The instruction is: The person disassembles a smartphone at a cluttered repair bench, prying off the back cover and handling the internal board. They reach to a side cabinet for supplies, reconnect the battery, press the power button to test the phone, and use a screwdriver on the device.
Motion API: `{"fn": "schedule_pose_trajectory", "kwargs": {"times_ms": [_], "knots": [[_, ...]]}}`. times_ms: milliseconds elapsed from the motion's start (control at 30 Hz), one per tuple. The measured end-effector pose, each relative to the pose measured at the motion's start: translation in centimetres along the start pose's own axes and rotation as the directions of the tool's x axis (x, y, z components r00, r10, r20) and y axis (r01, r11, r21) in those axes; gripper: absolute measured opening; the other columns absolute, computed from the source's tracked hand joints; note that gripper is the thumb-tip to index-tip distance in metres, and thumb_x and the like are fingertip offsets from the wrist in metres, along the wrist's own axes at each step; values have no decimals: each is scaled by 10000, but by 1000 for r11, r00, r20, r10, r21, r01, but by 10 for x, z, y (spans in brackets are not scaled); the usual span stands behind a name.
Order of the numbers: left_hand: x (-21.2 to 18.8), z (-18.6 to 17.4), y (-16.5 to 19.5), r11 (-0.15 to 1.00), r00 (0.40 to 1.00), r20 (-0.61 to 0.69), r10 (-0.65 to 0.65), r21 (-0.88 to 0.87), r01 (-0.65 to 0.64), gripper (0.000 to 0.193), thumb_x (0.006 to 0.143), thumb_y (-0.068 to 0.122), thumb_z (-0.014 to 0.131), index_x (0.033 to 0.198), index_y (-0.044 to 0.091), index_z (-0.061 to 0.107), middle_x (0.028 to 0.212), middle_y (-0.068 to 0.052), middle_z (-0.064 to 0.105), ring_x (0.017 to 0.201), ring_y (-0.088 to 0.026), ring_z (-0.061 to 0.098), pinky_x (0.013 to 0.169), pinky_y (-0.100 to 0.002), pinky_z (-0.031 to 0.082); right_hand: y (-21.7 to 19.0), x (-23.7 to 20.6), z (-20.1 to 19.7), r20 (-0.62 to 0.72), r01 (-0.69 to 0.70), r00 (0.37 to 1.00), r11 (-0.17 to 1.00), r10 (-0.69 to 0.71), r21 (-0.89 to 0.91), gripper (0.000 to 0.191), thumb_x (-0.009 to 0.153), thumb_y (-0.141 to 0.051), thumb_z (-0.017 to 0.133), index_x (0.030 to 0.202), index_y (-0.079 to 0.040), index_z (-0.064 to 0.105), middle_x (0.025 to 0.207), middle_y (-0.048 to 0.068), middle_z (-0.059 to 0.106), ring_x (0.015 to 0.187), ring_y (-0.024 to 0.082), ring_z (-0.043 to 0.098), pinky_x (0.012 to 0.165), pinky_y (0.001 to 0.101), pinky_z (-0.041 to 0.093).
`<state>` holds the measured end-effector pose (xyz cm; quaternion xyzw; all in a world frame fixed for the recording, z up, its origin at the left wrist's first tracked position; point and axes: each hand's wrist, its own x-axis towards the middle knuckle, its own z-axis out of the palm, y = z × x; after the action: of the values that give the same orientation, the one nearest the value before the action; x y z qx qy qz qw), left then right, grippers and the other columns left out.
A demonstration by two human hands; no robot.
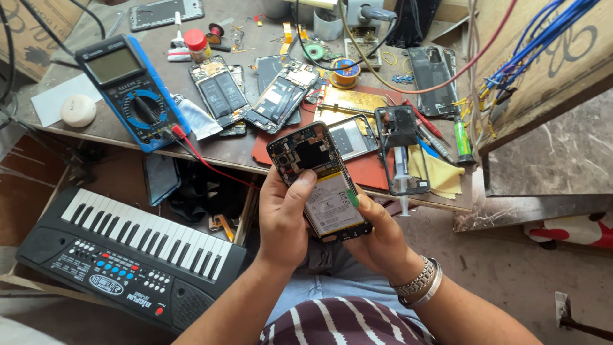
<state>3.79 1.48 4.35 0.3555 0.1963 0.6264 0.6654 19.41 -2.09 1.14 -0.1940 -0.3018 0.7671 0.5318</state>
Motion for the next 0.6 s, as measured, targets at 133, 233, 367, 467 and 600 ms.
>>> {"fn": "schedule_pose_trajectory", "kwargs": {"times_ms": [133, 233, 367, 467, 600], "knots": [[1, 7, 1, 998, 998, -14, -64, 21, 64, 198, 953, 13, 712, 1144, 9, 657, 1058, -60, 727, 920, -117, 689, 844, -284, 565, -4, -5, -2, -13, 5, 1000, 998, -5, -60, 689, 1002, -431, 569, 1534, -22, 413, 1379, 120, 600, 1241, 224, 602, 1032, 394, 483], [0, 9, -2, 997, 995, -56, -79, -7, 79, 187, 927, -18, 736, 1101, 17, 677, 1017, -48, 730, 876, -115, 687, 802, -281, 564, 0, -11, -7, -23, -26, 999, 996, 24, -89, 682, 997, -421, 590, 1520, -20, 415, 1383, 127, 604, 1260, 234, 600, 1065, 400, 476], [-12, 6, -5, 997, 992, -99, -79, -4, 79, 194, 909, -27, 729, 1093, 18, 691, 1010, -44, 729, 863, -116, 689, 797, -273, 569, 10, -25, -11, -31, -66, 997, 993, 64, -98, 630, 1016, -385, 586, 1517, -34, 432, 1369, 103, 611, 1248, 208, 592, 1052, 381, 473], [-27, 9, -9, 997, 991, -135, -5, 78, 15, 200, 929, -37, 745, 1108, 17, 677, 1019, -38, 714, 877, -111, 679, 813, -265, 562, 15, -35, -10, -18, -45, 999, 989, 43, -139, 588, 1038, -372, 563, 1505, -35, 444, 1378, 81, 609, 1273, 176, 585, 1094, 351, 461], [-41, 16, -6, 992, 989, -130, -72, 90, 84, 187, 962, 23, 703, 1141, 10, 653, 1039, -80, 725, 889, -143, 691, 811, -293, 571, 18, -48, 0, -11, 39, 999, 979, -42, -200, 556, 1069, -378, 549, 1487, -20, 471, 1361, 77, 613, 1271, 157, 581, 1111, 335, 455]]}}
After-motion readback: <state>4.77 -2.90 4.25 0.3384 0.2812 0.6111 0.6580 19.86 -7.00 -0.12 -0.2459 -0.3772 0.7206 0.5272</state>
